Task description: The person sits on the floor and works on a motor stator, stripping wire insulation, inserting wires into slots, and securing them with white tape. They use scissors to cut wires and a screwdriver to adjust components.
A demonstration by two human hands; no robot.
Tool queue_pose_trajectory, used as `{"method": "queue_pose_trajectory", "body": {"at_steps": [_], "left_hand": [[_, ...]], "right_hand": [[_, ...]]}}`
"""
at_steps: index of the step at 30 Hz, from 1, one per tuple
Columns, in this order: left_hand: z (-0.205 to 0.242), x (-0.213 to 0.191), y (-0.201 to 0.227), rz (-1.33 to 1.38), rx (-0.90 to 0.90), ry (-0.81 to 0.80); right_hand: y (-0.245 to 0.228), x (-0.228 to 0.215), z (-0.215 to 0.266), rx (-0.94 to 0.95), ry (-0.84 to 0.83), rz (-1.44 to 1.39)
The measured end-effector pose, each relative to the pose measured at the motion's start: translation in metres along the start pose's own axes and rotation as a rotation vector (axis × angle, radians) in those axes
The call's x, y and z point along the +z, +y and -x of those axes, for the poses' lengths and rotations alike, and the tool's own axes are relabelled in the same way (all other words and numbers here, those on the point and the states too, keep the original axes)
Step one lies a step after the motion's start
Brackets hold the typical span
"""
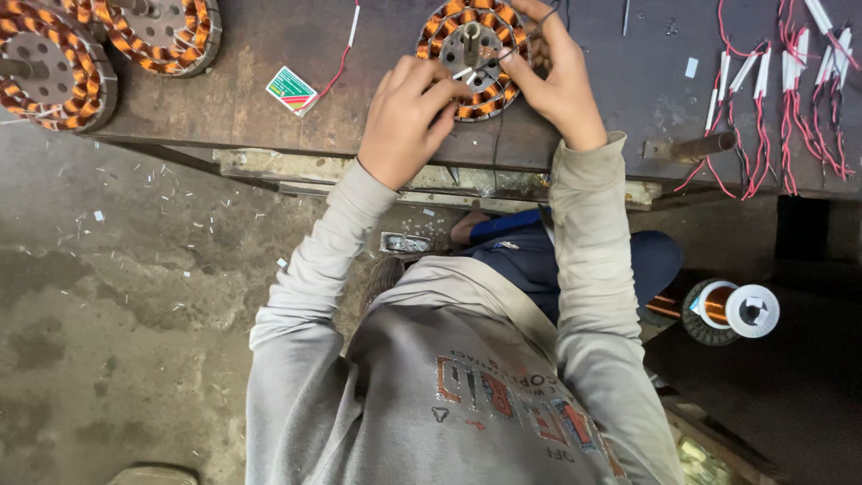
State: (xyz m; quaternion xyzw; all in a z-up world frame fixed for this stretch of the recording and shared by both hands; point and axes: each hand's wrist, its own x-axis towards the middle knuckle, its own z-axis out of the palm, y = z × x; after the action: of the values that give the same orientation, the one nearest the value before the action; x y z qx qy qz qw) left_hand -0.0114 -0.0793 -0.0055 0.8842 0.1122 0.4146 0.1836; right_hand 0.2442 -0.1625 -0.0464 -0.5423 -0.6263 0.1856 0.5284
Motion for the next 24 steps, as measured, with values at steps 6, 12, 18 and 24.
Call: {"method": "queue_pose_trajectory", "body": {"at_steps": [6,12,18,24], "left_hand": [[-0.003,0.004,0.006,0.094,-0.011,0.07],[-0.003,0.0,0.008,0.391,-0.221,0.149],[0.009,-0.018,-0.021,0.489,-0.313,0.329],[-0.004,-0.005,-0.136,-0.333,-0.287,0.343]], "right_hand": [[-0.004,0.001,-0.001,0.008,0.016,-0.005],[-0.003,0.0,-0.001,0.006,0.014,-0.008],[-0.001,0.0,-0.002,-0.01,0.017,0.031],[0.001,0.002,-0.001,0.032,0.02,-0.002]]}}
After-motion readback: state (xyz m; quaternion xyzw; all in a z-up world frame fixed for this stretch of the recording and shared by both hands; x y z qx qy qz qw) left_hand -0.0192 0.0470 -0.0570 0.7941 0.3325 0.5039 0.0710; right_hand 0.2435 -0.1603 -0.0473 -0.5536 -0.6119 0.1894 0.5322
